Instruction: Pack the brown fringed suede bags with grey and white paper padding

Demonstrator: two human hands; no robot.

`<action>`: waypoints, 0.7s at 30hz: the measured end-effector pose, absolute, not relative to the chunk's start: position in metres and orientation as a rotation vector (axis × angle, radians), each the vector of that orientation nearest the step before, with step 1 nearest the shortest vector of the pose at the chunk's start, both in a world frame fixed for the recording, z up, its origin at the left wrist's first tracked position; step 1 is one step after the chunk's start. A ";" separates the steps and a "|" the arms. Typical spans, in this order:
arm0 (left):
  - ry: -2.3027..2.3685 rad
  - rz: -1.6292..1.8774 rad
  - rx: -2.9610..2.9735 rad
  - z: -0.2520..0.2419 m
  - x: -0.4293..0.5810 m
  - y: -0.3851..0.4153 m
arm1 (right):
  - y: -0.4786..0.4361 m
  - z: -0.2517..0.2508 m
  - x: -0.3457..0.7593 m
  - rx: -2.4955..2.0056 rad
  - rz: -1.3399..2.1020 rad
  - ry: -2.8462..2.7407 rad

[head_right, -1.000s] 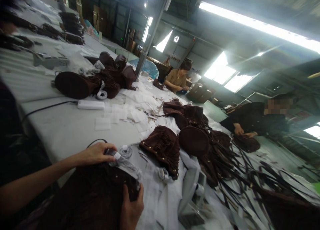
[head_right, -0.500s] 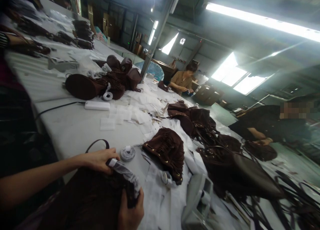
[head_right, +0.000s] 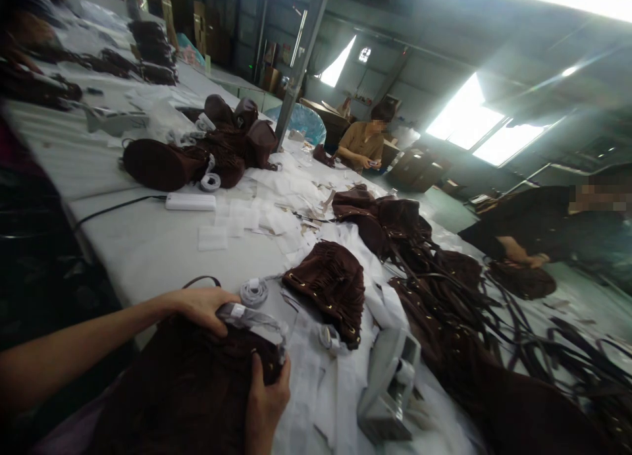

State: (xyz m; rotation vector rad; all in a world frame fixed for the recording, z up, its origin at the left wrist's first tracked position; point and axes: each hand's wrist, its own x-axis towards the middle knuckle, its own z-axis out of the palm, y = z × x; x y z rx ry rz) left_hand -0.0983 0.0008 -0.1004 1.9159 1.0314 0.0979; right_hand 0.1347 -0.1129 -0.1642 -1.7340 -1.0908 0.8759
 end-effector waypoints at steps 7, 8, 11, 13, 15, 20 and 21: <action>0.875 0.048 1.911 -0.094 -0.093 -0.011 | -0.110 -0.171 0.143 -1.752 0.893 -1.088; 0.890 0.098 1.912 -0.096 -0.090 -0.012 | -0.109 -0.174 0.143 -1.754 0.884 -1.080; 0.917 0.263 1.856 -0.102 -0.082 -0.014 | -0.106 -0.181 0.141 -1.745 0.803 -1.016; 0.906 0.341 1.797 -0.106 -0.080 -0.017 | -0.105 -0.184 0.139 -1.716 0.753 -0.978; 0.907 0.417 1.750 -0.107 -0.080 -0.023 | -0.105 -0.183 0.139 -1.688 0.741 -0.956; 1.048 0.599 1.792 -0.089 -0.094 -0.052 | -0.104 -0.178 0.150 -1.621 0.866 -0.789; 1.116 0.620 1.819 -0.082 -0.098 -0.057 | -0.104 -0.177 0.151 -1.615 0.911 -0.747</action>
